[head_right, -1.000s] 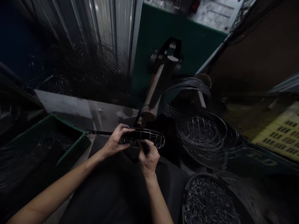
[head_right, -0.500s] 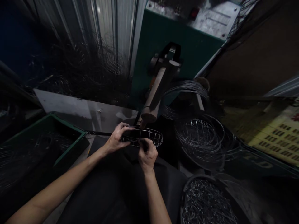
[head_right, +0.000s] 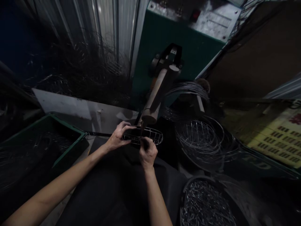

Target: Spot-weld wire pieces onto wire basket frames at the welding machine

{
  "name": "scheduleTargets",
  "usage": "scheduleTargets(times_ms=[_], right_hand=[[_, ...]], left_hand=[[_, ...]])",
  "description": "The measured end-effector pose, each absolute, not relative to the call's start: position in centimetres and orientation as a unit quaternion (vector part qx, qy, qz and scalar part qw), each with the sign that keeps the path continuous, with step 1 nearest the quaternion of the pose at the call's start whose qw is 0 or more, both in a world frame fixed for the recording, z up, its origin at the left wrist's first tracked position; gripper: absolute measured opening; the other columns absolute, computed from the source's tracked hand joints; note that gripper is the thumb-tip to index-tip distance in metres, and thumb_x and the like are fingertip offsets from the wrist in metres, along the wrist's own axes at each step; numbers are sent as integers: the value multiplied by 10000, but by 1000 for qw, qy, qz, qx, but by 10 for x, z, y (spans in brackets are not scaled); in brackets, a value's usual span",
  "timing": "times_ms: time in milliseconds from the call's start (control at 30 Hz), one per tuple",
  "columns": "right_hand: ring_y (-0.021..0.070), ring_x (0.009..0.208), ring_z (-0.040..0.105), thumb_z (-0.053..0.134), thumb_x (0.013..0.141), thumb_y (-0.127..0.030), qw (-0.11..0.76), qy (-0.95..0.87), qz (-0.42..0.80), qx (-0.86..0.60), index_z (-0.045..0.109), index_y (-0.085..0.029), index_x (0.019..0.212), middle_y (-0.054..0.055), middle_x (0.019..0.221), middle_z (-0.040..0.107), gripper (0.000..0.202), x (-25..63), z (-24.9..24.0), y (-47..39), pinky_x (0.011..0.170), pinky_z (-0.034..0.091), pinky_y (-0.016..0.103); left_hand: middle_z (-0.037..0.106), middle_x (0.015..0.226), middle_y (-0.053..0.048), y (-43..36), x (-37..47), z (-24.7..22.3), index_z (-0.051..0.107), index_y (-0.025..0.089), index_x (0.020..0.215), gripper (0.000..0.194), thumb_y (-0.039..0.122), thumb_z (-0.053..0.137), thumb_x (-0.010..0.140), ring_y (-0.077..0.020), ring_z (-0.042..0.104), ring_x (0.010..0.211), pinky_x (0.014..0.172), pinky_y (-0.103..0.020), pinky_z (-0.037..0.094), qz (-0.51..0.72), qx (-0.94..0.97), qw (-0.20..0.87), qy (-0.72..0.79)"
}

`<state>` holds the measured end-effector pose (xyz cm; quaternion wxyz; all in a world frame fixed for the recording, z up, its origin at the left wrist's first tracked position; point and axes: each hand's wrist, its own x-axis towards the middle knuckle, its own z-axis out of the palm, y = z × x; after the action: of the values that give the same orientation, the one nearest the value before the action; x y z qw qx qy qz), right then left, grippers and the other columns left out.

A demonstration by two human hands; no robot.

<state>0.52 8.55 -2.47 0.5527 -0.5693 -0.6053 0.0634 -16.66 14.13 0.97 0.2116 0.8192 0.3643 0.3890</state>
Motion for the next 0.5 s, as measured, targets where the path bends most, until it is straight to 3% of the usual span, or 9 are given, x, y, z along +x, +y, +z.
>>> scheduleTargets(times_ms=[333, 500], right_hand=[[147, 752, 654, 559, 833, -312, 568, -572, 56, -589, 563, -234, 972, 15, 867, 681, 159, -36, -4, 79, 699, 518, 270], [223, 866, 635, 477, 849, -426, 499, -504, -54, -703, 589, -259, 1042, 62, 963, 665, 278, 42, 5, 3, 765, 500, 366]], left_hand=[[448, 1177, -86, 157, -201, 7, 479, 234, 1239, 586, 173, 659, 685, -261, 444, 1143, 1004, -444, 362, 343, 845, 198, 359], [451, 1169, -85, 158, -204, -1, 451, 216, 1226, 586, 171, 653, 678, -239, 463, 1120, 967, -416, 406, 410, 805, 195, 381]])
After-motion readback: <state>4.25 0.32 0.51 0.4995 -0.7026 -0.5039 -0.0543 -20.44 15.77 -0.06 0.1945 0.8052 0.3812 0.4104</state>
